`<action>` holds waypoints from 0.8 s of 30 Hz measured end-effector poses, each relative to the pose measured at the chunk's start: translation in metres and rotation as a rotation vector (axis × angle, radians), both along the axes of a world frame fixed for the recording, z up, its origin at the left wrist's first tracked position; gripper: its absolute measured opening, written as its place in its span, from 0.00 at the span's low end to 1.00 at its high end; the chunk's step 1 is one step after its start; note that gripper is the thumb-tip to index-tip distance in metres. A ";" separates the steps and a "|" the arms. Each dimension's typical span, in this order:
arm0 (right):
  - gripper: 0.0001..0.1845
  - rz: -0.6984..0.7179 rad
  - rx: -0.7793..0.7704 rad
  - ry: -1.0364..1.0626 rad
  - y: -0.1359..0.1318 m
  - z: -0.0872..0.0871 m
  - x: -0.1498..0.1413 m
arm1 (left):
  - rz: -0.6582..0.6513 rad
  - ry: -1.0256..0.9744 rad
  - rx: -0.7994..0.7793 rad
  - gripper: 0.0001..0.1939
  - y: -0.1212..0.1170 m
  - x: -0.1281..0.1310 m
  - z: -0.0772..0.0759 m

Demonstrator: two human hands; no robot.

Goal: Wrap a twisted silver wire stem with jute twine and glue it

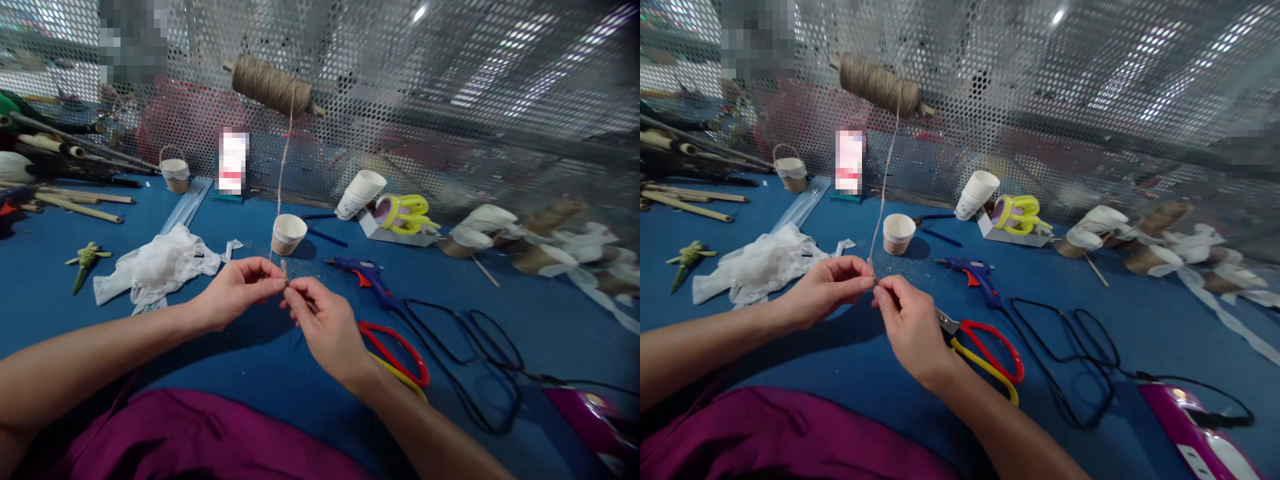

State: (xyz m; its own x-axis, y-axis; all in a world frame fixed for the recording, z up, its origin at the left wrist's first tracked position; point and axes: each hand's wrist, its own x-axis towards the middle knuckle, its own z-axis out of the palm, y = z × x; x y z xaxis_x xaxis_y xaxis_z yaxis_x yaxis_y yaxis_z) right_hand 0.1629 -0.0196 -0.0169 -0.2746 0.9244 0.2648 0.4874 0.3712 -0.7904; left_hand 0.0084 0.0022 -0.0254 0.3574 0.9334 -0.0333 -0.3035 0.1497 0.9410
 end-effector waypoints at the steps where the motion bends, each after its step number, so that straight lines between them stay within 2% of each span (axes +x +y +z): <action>1: 0.07 0.031 -0.066 0.037 0.000 0.001 0.000 | -0.001 0.006 0.001 0.10 0.000 0.000 0.000; 6: 0.08 0.149 -0.357 0.236 0.003 0.006 0.001 | -0.036 0.005 0.026 0.10 0.000 -0.002 -0.001; 12: 0.08 0.253 -0.561 0.523 0.006 0.005 0.000 | -0.083 -0.026 0.014 0.10 0.000 -0.003 0.001; 15: 0.07 0.241 -0.591 0.590 0.006 0.003 -0.002 | -0.067 -0.025 0.003 0.10 -0.001 -0.003 0.003; 20: 0.08 0.147 -0.568 0.598 0.003 0.001 -0.003 | 0.066 0.101 0.149 0.08 -0.002 -0.001 0.008; 24: 0.08 0.129 -0.551 0.585 0.002 0.001 -0.004 | 0.104 0.156 0.178 0.07 -0.004 0.001 0.012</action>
State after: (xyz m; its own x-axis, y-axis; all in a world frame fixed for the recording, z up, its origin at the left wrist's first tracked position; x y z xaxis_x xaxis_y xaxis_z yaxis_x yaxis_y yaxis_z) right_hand 0.1591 -0.0178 -0.0157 -0.3462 0.9343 -0.0851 -0.0810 -0.1202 -0.9894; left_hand 0.0091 -0.0016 -0.0129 0.2625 0.9610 0.0874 -0.1577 -0.0467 0.9864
